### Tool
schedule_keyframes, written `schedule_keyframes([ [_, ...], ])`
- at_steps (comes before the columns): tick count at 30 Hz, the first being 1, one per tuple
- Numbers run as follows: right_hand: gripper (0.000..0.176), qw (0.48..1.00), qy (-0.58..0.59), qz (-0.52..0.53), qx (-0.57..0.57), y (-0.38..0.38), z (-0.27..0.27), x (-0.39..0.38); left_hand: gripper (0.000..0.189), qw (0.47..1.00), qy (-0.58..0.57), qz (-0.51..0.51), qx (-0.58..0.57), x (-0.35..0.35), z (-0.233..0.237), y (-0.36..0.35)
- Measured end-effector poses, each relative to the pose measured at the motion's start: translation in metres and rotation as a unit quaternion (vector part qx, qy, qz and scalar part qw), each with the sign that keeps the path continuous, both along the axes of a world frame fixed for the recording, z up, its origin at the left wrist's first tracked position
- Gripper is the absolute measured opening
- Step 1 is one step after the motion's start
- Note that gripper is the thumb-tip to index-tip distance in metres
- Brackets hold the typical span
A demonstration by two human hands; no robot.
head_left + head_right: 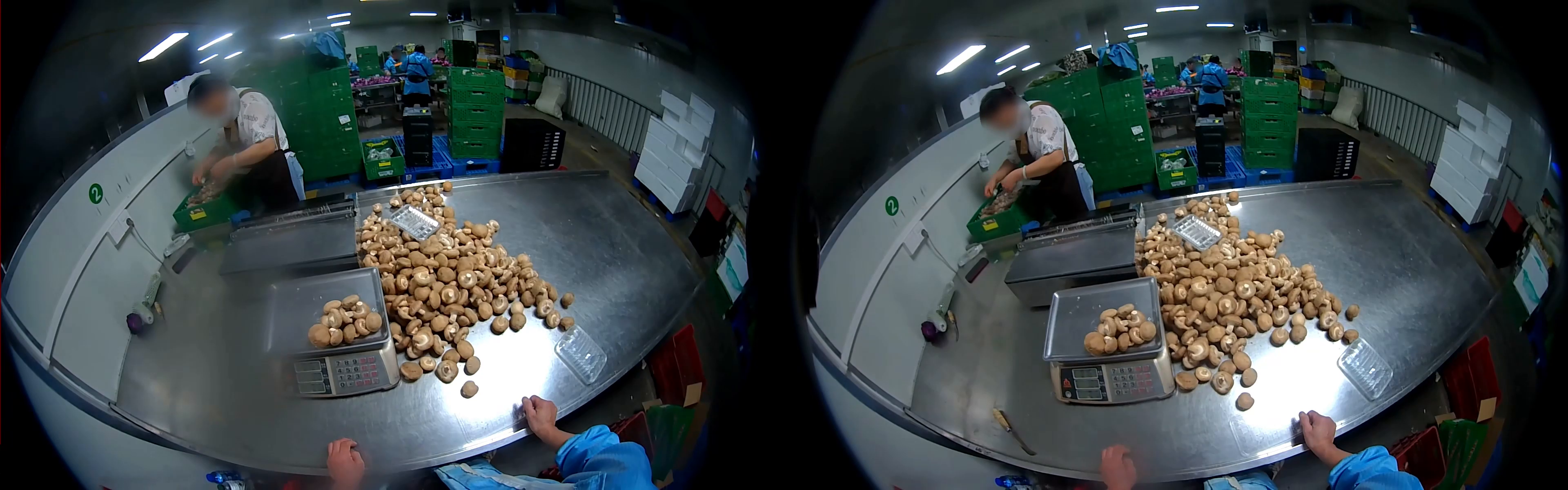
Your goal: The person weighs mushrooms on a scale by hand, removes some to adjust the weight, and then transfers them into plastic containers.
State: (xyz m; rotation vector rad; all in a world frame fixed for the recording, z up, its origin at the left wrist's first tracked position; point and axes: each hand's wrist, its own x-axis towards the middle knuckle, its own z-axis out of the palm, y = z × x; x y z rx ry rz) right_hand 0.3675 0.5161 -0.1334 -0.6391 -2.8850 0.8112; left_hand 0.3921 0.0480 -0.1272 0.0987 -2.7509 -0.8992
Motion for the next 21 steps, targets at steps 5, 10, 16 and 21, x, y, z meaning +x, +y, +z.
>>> schedule_keyframes([
  [5,0.044,1.0,-0.003,-0.003,-0.005,0.0,-0.001,0.0,0.022,1.0,-0.009,0.002,-0.009,-0.001,0.001,0.0],
  [10,0.044,1.0,-0.006,-0.007,-0.007,-0.001,0.001,-0.001,0.022,0.999,0.019,0.006,-0.033,-0.001,-0.008,-0.001],
  [16,0.044,1.0,-0.008,-0.005,-0.006,0.001,-0.001,0.0,0.021,1.0,-0.003,0.006,-0.009,-0.001,-0.005,-0.001],
  [21,0.043,1.0,-0.006,-0.004,-0.014,-0.001,0.003,0.0,0.014,0.997,0.08,0.005,-0.02,-0.007,-0.011,-0.003],
])
